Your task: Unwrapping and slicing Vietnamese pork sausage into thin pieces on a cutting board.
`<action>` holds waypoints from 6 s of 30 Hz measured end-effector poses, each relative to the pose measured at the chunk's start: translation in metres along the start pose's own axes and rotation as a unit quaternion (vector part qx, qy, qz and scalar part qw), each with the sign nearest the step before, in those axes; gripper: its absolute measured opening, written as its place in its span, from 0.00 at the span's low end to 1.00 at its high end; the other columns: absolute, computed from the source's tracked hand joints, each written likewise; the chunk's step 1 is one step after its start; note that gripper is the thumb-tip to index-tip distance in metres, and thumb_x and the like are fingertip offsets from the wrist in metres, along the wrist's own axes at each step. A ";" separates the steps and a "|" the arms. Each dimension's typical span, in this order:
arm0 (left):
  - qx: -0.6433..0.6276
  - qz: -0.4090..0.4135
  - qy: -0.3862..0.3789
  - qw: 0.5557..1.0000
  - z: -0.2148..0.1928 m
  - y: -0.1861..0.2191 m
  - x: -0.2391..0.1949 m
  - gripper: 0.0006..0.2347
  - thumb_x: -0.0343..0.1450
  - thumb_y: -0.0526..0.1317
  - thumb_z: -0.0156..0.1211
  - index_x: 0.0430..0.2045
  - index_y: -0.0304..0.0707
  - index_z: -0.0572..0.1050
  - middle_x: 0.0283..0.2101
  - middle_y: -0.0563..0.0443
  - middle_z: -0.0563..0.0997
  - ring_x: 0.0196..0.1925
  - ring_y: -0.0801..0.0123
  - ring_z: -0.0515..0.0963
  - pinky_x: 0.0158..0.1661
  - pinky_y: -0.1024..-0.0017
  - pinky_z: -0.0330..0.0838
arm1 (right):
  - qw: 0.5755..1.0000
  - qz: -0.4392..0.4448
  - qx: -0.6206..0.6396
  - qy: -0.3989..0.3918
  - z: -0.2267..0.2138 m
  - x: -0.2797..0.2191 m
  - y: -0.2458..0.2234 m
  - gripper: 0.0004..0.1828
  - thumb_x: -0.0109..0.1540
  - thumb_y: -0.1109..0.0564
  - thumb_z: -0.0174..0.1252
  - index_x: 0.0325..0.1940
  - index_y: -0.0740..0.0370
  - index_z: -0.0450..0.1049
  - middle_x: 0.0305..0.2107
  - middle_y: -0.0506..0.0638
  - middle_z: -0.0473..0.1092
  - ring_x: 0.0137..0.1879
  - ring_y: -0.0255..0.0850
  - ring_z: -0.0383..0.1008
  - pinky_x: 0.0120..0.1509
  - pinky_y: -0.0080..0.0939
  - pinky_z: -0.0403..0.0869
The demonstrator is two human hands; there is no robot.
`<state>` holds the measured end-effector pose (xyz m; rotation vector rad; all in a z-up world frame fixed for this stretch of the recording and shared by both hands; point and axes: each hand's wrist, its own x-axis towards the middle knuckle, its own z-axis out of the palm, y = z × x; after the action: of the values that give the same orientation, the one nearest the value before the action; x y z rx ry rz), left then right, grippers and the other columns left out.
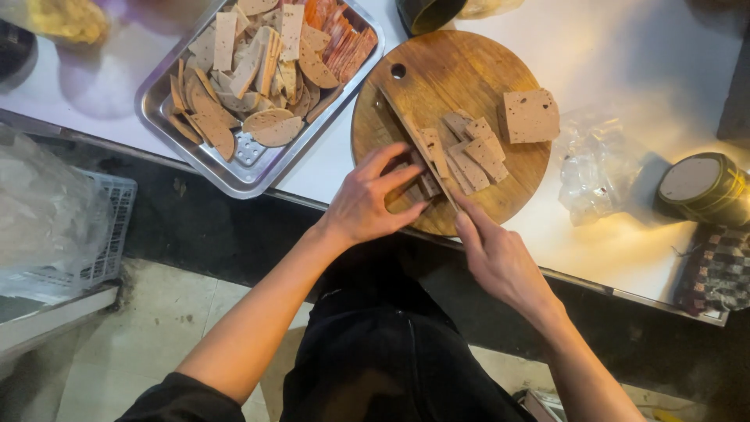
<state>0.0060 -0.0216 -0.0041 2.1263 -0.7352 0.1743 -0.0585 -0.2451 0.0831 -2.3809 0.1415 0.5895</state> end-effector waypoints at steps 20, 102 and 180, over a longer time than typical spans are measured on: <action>-0.035 -0.013 0.022 0.999 0.002 -0.006 -0.003 0.23 0.62 0.45 0.77 0.46 0.30 0.79 0.61 0.34 0.74 0.62 0.46 0.77 0.60 0.59 0.76 | 0.976 0.207 -0.006 -0.075 -0.014 -0.071 -0.021 0.31 0.68 0.39 0.44 0.78 0.32 0.59 0.12 0.61 0.63 0.22 0.49 0.69 0.38 0.50 0.72; -0.082 -0.144 0.074 0.984 -0.007 0.032 0.110 0.15 0.74 0.44 0.58 0.53 0.39 0.78 0.55 0.44 0.82 0.53 0.60 0.83 0.51 0.65 0.78 | 0.875 0.182 0.449 -0.022 -0.019 -0.119 0.117 0.30 0.67 0.43 0.45 0.74 0.44 0.63 0.16 0.51 0.64 0.17 0.39 0.61 0.21 0.40 0.63; 0.074 0.128 -0.062 0.987 0.064 0.027 0.110 0.16 0.68 0.41 0.63 0.51 0.42 0.77 0.58 0.45 0.77 0.63 0.53 0.73 0.60 0.55 0.69 | 0.804 0.025 0.593 0.043 -0.053 -0.068 0.111 0.24 0.76 0.40 0.29 0.44 0.60 0.60 0.18 0.46 0.55 0.17 0.31 0.52 0.20 0.35 0.56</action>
<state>0.0719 -0.1314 0.0154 2.1905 -1.0995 0.2422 -0.1267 -0.3678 0.0845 -1.1637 0.4592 0.2549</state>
